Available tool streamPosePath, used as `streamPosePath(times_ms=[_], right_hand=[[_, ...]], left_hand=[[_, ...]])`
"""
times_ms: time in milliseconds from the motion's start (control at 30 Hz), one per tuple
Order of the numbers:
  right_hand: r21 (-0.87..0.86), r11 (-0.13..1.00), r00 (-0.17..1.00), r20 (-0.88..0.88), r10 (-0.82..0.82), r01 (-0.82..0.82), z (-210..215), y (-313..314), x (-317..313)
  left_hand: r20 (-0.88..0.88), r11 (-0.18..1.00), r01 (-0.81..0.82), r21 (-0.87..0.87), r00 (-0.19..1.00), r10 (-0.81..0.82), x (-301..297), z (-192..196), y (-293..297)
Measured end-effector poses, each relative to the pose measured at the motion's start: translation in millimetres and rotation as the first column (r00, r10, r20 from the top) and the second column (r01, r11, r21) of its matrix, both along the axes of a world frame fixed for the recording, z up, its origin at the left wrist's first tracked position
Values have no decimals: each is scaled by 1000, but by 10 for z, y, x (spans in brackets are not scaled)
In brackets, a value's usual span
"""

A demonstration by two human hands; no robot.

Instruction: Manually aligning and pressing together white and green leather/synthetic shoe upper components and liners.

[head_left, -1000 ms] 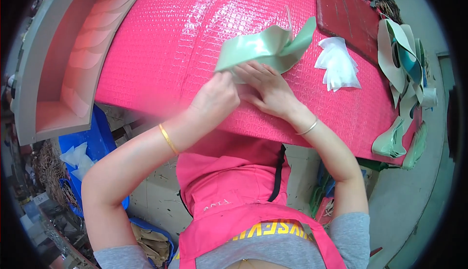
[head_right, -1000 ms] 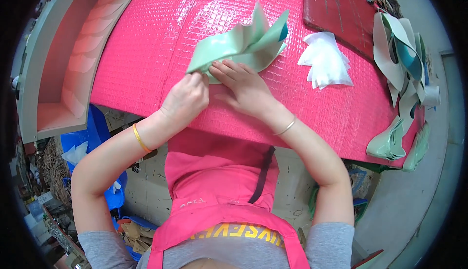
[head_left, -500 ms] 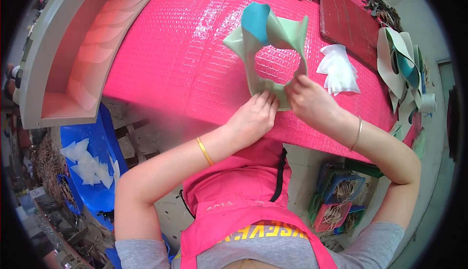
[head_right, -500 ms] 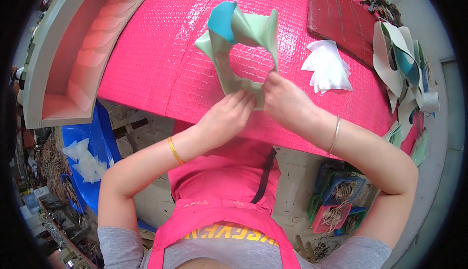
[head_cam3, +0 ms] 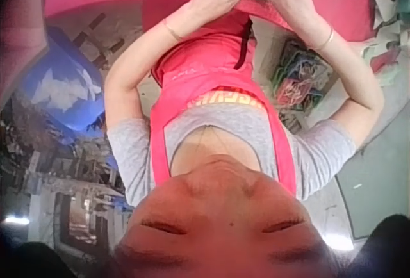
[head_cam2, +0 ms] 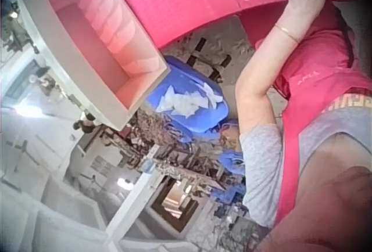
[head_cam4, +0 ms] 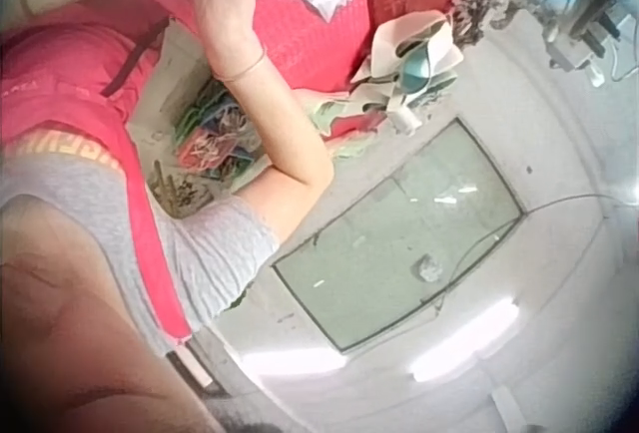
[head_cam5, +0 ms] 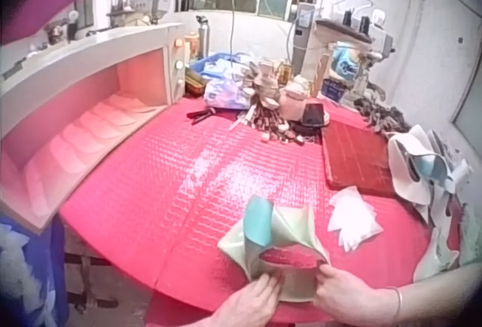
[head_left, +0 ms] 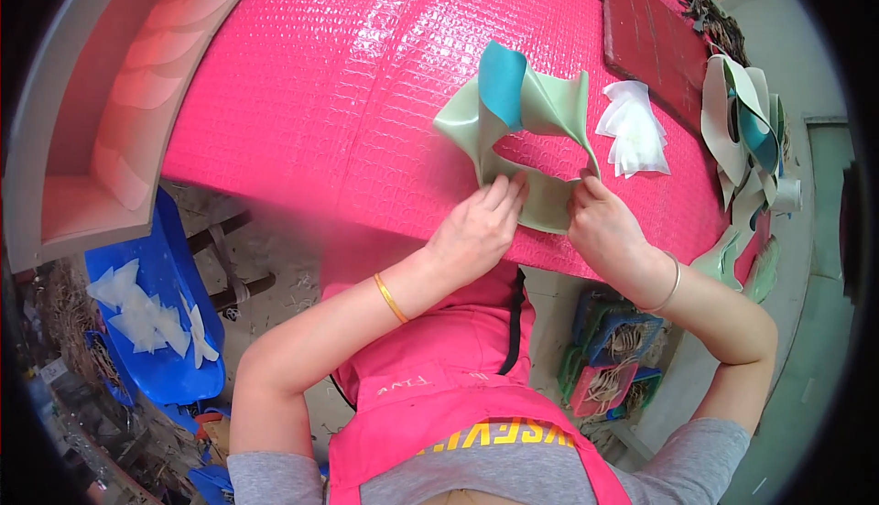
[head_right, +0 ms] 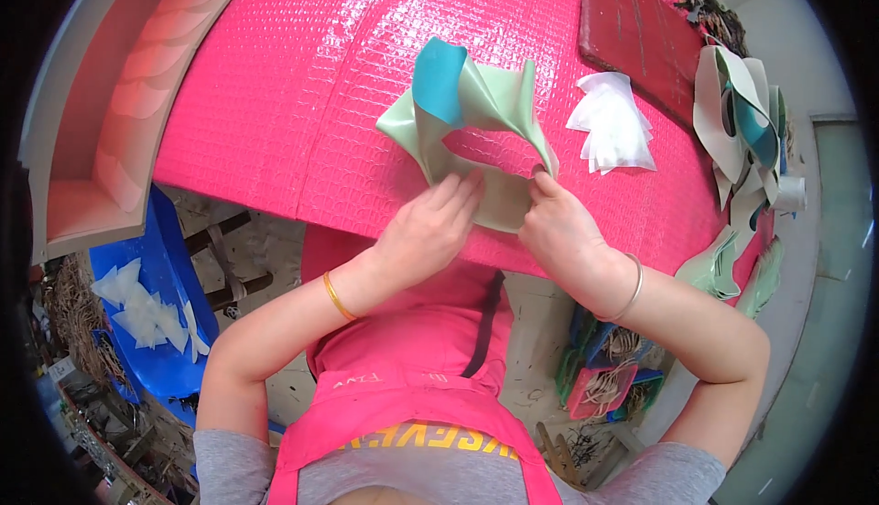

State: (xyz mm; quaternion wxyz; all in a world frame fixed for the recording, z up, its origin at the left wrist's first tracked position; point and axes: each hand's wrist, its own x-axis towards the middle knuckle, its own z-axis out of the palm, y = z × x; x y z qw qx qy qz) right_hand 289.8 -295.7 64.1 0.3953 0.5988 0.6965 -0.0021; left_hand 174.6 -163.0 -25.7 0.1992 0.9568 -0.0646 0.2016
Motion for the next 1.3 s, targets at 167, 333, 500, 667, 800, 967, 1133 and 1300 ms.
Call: streamPosePath(times_ms=[167,333,500,667,800,967,1133,1300], right_hand=[[-143,985,995,5,-99,98,104,11,-105],[-125,987,995,5,-99,99,14,-10,-104],[-48,998,999,36,-30,31,20,6,-120],[-41,999,1000,9,-23,23,-8,-32,-103],[-67,994,996,-15,-85,84,36,-18,-117],[-63,995,997,-17,-75,74,39,-23,-72],[9,991,987,-90,-131,132,18,-93,-17],[-53,991,988,-92,-127,123,28,-28,-41]], left_hand=[[-49,998,9,-66,999,-13,-20,22,69],[-71,979,101,-176,991,-115,-18,5,110],[-264,995,98,7,960,-93,68,164,-7],[35,989,141,-37,990,-140,89,-74,47],[-60,985,157,-64,985,-161,126,-4,51],[-57,980,190,-61,980,-193,138,-12,119],[-109,953,304,-11,947,-303,132,-8,179],[-97,951,304,-63,946,-309,136,-16,169]])
